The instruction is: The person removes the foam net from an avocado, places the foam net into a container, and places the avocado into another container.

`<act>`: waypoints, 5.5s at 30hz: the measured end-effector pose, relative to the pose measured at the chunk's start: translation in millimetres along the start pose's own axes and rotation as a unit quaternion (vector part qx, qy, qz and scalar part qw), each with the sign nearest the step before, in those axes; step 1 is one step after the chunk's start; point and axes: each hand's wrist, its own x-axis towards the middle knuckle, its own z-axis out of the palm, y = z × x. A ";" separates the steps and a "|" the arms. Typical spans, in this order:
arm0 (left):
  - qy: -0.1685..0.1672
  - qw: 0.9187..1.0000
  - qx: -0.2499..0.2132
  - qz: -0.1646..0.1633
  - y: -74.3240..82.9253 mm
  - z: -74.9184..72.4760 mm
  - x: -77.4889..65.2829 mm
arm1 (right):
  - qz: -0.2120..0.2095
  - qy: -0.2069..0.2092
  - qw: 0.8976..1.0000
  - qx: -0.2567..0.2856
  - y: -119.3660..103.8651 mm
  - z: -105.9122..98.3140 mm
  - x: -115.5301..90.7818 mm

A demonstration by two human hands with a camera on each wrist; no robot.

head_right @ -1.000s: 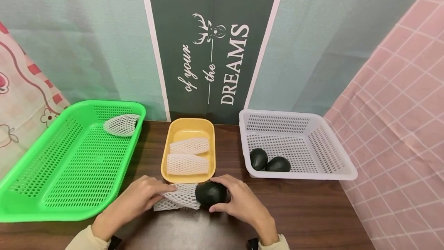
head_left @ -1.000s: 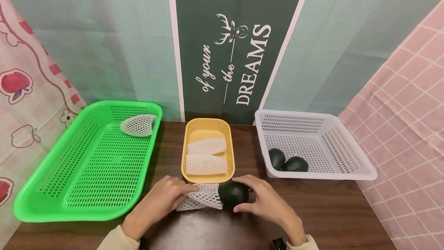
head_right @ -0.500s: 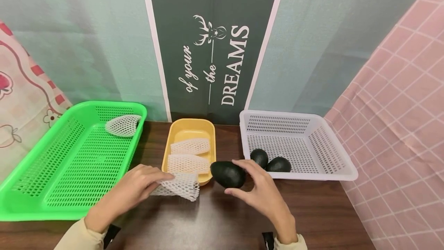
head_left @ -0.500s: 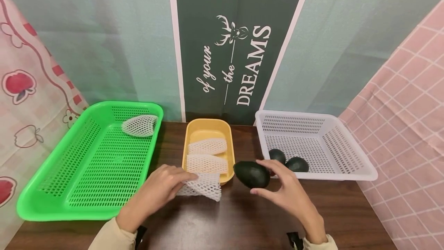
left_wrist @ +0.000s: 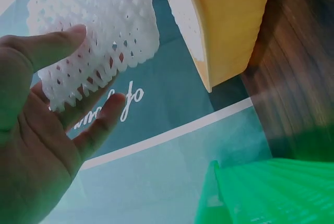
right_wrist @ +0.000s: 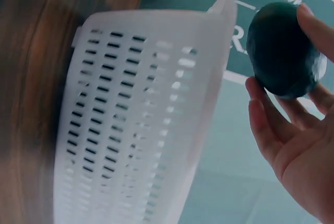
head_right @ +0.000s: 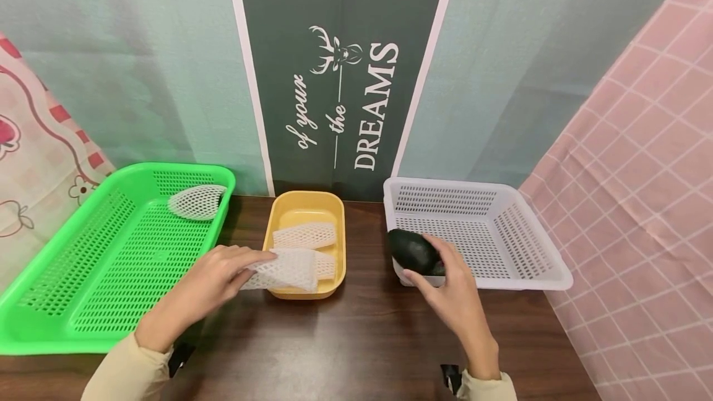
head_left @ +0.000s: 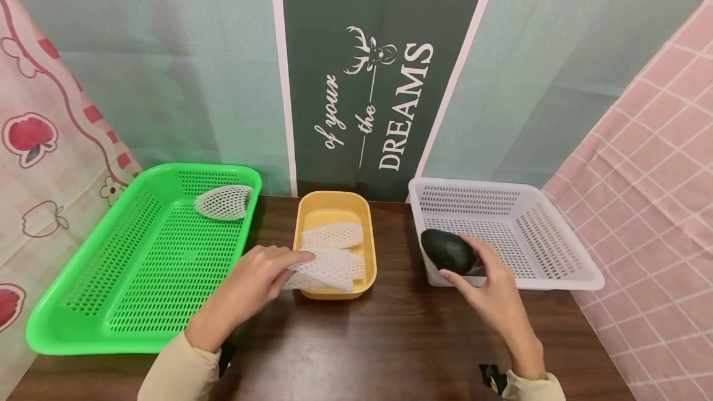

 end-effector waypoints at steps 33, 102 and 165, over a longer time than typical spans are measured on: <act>0.041 0.981 0.090 -0.165 -8.0 9.9 34.9 | 0.334 -0.006 0.936 -0.113 79.0 -8.7 8.2; -0.102 0.967 0.098 -0.212 -51.6 62.2 82.1 | 0.341 -0.162 0.909 -0.175 84.2 -9.2 15.7; -0.151 0.940 0.013 -0.306 -149.8 -16.4 22.2 | 0.330 -0.157 0.910 -0.197 82.8 -7.2 12.5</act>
